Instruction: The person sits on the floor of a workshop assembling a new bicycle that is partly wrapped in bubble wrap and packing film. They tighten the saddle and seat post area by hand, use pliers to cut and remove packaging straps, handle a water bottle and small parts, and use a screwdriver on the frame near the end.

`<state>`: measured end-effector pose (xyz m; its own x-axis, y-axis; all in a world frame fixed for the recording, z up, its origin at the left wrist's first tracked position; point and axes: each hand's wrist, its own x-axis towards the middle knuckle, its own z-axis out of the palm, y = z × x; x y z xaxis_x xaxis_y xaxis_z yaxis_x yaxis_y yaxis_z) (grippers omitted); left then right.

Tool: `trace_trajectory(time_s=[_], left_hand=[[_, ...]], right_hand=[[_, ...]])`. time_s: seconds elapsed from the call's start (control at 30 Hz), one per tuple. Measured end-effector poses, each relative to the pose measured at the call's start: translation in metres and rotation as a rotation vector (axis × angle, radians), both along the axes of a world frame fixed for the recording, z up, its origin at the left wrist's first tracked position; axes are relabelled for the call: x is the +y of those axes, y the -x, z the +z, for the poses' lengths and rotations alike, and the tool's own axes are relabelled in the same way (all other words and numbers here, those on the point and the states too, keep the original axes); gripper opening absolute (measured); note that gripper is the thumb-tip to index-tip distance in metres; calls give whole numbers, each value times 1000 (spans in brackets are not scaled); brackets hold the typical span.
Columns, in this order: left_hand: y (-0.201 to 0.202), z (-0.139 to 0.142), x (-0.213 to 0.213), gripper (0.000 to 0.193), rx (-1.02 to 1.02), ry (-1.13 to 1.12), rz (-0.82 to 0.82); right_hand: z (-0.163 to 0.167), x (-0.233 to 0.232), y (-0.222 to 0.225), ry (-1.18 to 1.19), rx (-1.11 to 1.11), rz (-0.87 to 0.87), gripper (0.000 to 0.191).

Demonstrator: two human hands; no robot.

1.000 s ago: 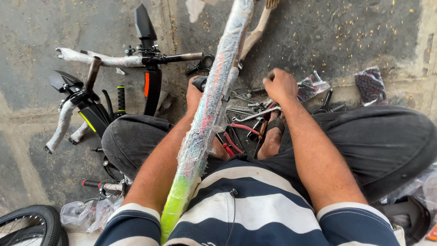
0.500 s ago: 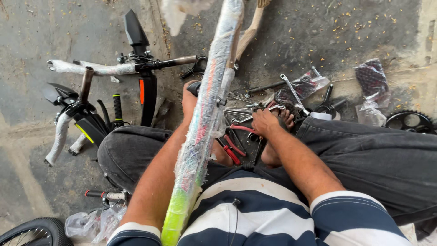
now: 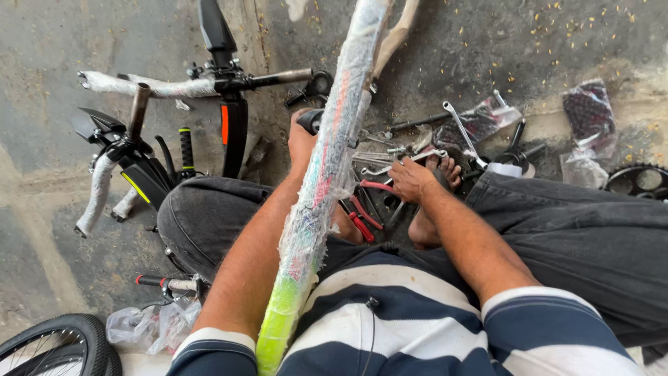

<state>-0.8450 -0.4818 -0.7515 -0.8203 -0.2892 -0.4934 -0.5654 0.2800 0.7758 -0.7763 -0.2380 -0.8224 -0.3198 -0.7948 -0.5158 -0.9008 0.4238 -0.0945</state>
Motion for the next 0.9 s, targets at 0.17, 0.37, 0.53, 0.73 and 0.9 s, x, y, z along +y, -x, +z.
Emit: trace_trajectory(time_s=[0.17, 0.37, 0.53, 0.73, 0.9], left_hand=[[-3, -13, -4, 65, -8, 10, 19], [-2, -29, -6, 55, 99, 60, 34], [1, -29, -4, 57, 15, 31, 45], [6, -27, -3, 60, -13, 126, 24], [9, -13, 2, 61, -86, 114, 49]], right_hand=[[-6, -7, -5, -43, 58, 41, 23], [4, -3, 9, 145, 125, 86, 29], [34, -13, 33, 115, -329, -313, 22], [130, 8, 86, 545, -608, -689, 31], [214, 34, 127, 960, -637, -1037, 25]])
